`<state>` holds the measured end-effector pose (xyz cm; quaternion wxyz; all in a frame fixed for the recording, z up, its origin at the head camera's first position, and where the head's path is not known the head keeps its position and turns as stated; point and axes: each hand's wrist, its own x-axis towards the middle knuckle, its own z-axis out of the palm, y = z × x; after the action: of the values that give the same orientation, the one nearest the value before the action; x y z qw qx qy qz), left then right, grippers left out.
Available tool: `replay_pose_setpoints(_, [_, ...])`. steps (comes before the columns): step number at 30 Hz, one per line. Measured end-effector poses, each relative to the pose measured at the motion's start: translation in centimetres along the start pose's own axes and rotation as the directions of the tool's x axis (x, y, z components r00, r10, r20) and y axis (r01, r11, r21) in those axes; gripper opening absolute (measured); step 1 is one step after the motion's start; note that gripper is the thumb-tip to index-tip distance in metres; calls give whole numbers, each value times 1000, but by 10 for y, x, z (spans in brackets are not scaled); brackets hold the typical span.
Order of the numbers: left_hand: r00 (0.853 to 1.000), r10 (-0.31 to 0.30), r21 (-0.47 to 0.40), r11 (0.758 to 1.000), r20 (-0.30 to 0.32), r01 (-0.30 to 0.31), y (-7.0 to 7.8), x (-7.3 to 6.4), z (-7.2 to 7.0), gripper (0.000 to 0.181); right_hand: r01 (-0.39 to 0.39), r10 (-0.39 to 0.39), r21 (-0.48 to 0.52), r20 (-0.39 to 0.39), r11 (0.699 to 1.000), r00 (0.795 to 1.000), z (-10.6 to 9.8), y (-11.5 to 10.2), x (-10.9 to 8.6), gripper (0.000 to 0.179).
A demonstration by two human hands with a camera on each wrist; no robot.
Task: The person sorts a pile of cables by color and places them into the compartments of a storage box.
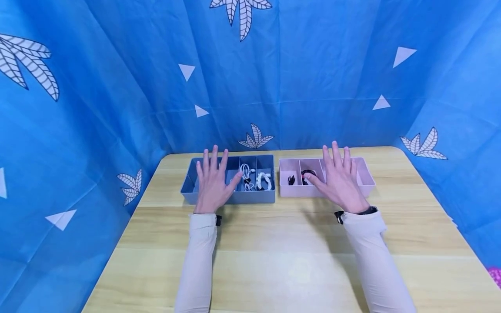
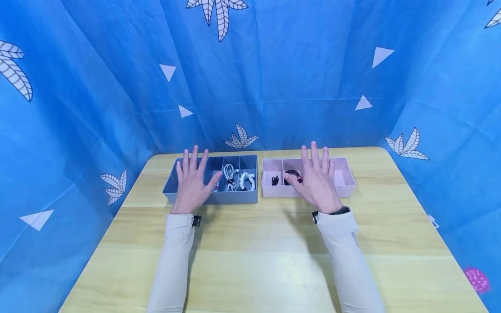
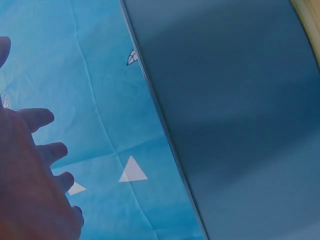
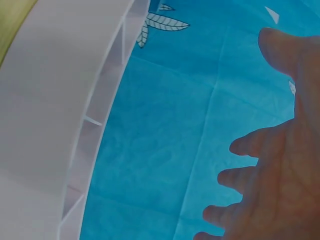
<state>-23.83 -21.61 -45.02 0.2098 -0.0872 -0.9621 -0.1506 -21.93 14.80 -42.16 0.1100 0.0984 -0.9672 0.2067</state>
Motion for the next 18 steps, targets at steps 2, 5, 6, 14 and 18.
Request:
replay_pose_setpoints(2, [1000,-7,9,1000,21,7,1,1,-1,86,-9,9,-4,8,1000,1000,1,1,2,99])
replay_pose_setpoints(5, [999,-15,10,1000,46,14,4,2,1,87,-28,29,-13,31,1000,999,3,3,3,101])
replay_pose_setpoints(6, [999,-13,12,1000,46,13,4,3,1,87,-35,35,-20,39,999,999,3,4,3,101])
replay_pose_setpoints(14, [997,-8,-17,1000,77,10,7,2,8,89,-48,54,-51,139,998,989,8,8,5,103])
replay_pose_setpoints(18, [996,-12,-25,1000,92,15,6,1,10,88,-49,56,-49,168,998,984,11,7,5,101])
